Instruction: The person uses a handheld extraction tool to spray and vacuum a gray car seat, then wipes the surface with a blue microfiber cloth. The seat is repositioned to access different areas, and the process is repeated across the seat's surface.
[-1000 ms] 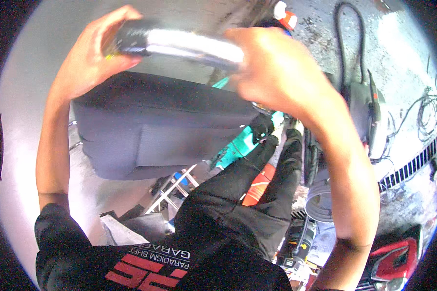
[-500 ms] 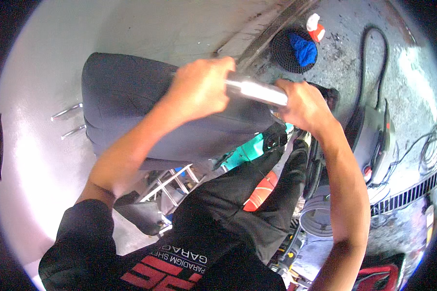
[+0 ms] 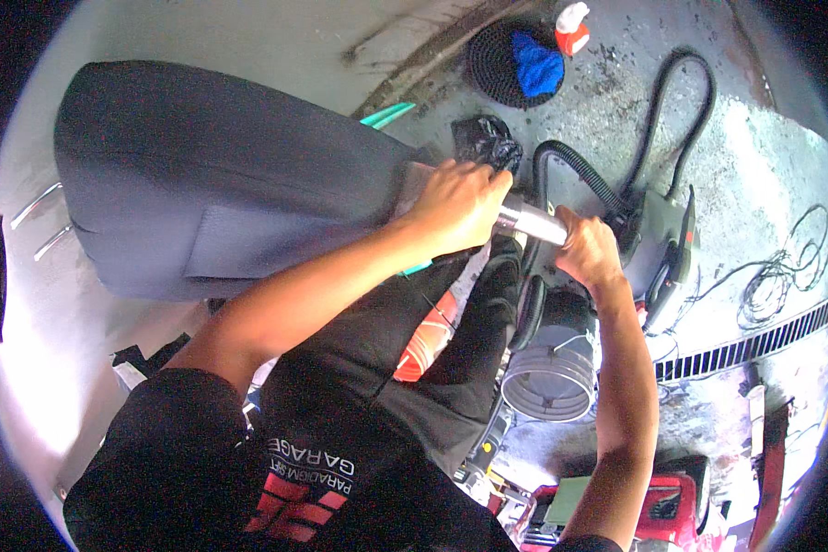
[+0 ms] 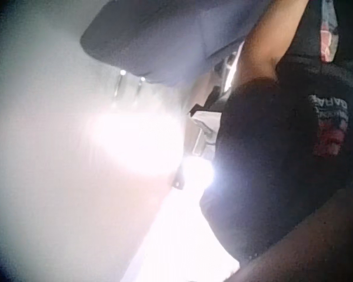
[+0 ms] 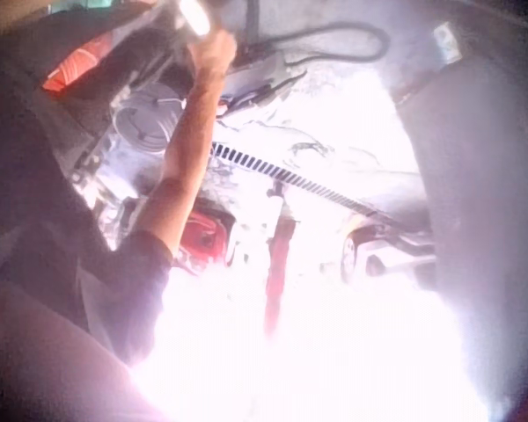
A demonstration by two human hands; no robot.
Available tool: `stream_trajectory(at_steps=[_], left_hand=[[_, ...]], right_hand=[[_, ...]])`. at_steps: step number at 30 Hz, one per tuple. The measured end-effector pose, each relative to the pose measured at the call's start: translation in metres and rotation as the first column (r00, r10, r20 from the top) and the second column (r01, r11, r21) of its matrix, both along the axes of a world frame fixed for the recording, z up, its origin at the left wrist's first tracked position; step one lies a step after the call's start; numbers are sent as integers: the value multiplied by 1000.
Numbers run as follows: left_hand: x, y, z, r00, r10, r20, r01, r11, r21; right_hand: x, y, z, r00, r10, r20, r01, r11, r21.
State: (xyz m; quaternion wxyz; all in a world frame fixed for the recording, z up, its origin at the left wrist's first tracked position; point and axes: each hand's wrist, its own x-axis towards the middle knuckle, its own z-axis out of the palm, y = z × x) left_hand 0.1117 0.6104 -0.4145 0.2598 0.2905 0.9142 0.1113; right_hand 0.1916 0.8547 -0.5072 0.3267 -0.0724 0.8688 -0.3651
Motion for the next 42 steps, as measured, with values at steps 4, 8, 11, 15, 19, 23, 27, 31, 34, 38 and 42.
stream_trajectory(at_steps=[4, 8, 11, 15, 19, 23, 27, 31, 34, 38, 42], left_hand=[[29, 1, -45, 999, 11, 32, -12, 998, 58], [35, 28, -56, 982, 18, 188, -36, 995, 95], [13, 35, 2, 996, -36, 85, 16, 974, 226], [-49, 20, 146, 977, -198, -74, 209, 958, 199], [-105, -9, 292, 912, -381, -154, 386, 922, 3], [-148, -39, 366, 887, -410, -213, 391, 912, -126], [-155, -65, 335, 910, -371, -187, 342, 924, -171], [-114, -81, 275, 911, -320, -260, 314, 947, -69], [-86, -83, 237, 927, -283, -245, 295, 956, 11], [-60, -80, 188, 930, -287, -228, 320, 940, 119], [-36, -66, 137, 940, -293, -174, 325, 923, 203]], right_hand=[[26, 17, -24, 1000, 24, 16, -24, 999, 24], [39, 37, -14, 994, 31, 109, -60, 961, 271], [35, 41, 41, 998, -66, -11, 67, 972, 224], [2, 20, 161, 978, -192, -80, 192, 981, -7], [-41, -40, 263, 948, -276, 161, 317, 872, -374], [-77, -103, 299, 937, -343, 61, 328, 809, -488], [-94, -129, 273, 962, -272, 16, 255, 880, -400], [-75, -127, 240, 978, -209, 19, 208, 953, -222], [-48, -117, 220, 983, -177, 36, 181, 976, -119], [-13, -102, 199, 975, -204, 92, 211, 975, -69], [17, -82, 179, 961, -190, 202, 179, 981, 71]])
